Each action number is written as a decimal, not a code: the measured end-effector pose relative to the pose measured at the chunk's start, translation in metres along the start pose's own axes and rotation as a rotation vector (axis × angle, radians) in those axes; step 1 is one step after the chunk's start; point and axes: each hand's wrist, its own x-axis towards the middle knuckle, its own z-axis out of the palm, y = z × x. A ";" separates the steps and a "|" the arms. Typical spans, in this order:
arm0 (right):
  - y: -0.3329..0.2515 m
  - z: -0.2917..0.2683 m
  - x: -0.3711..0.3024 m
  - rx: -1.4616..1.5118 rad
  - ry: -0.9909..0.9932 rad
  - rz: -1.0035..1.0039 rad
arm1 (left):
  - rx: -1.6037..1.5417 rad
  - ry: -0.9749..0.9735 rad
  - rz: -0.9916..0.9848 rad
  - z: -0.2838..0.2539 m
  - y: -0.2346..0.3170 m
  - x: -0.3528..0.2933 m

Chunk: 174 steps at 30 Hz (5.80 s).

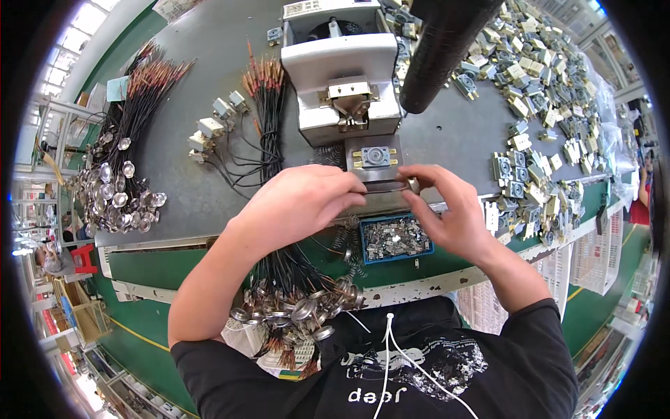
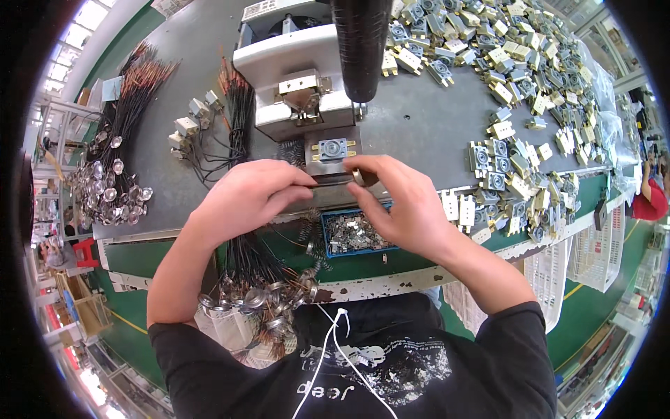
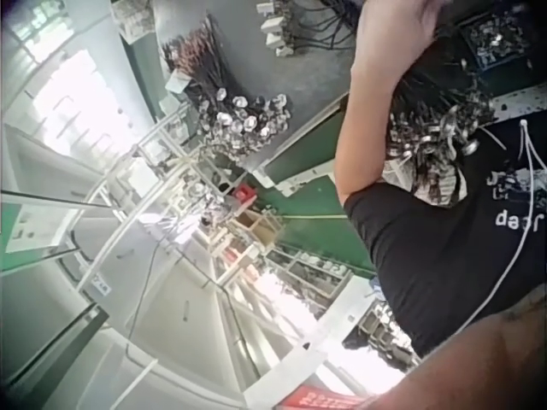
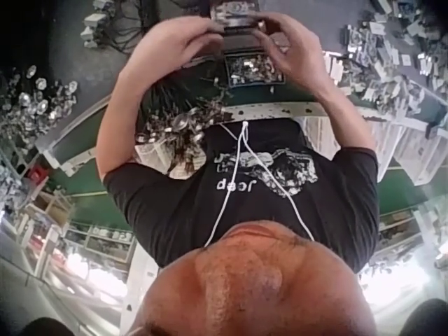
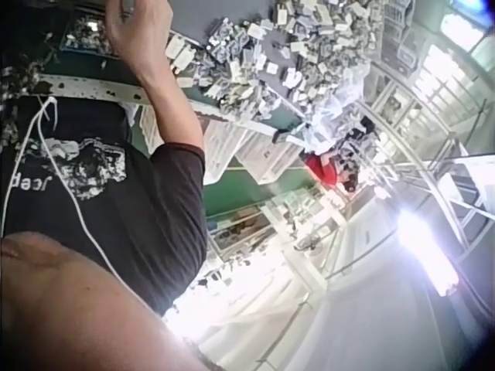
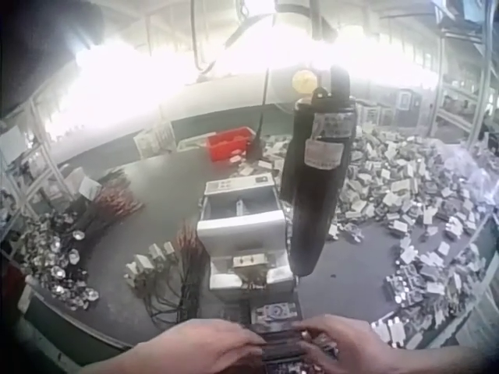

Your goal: Assembling wiring harnesses to electronic components using a specialized pressing tool.

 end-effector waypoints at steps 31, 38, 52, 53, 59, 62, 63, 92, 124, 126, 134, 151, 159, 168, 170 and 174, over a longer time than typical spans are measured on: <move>-0.007 -0.004 0.047 0.278 -0.485 0.235 | 0.286 0.051 0.158 0.016 -0.004 -0.006; 0.028 0.003 0.021 -0.194 -0.100 0.046 | 0.152 -0.147 0.126 0.007 0.005 -0.012; -0.009 -0.065 0.069 0.208 0.517 -0.649 | -0.010 -0.136 -0.258 0.026 -0.029 0.031; -0.019 -0.069 0.075 0.181 0.634 -0.616 | 0.026 -0.151 -0.260 0.024 -0.029 0.032; -0.074 -0.032 0.108 0.602 0.601 -0.183 | 0.057 -0.112 -0.217 0.030 -0.032 0.023; -0.067 -0.045 0.109 0.331 0.391 -0.099 | 0.076 -0.113 -0.192 0.031 -0.032 0.025; -0.069 -0.045 0.111 0.333 0.388 -0.102 | 0.078 -0.110 -0.194 0.030 -0.032 0.026; -0.077 0.010 0.144 0.596 0.603 -0.268 | 0.132 -0.166 -0.205 0.032 -0.033 0.025; -0.067 -0.009 0.135 0.564 0.455 -0.243 | 0.086 -0.034 -0.143 0.034 -0.038 0.019; -0.069 -0.012 0.130 0.624 0.504 -0.260 | 0.097 -0.078 -0.141 0.033 -0.037 0.022; -0.076 0.003 0.146 0.654 0.569 -0.255 | 0.114 -0.113 -0.171 0.033 -0.036 0.023; -0.069 0.028 0.154 0.562 0.652 -0.472 | 0.116 -0.129 -0.190 0.033 -0.037 0.021; -0.070 -0.029 0.180 0.533 -0.137 -0.304 | 0.122 -0.081 -0.202 0.030 -0.035 0.021; -0.069 0.022 0.155 0.652 0.551 -0.456 | 0.085 -0.018 -0.146 0.038 -0.040 0.018; -0.061 0.017 0.147 0.656 0.511 -0.401 | 0.072 -0.056 -0.178 0.035 -0.037 0.020; -0.055 -0.008 0.148 0.655 0.448 -0.517 | 0.058 -0.104 -0.183 0.029 -0.036 0.021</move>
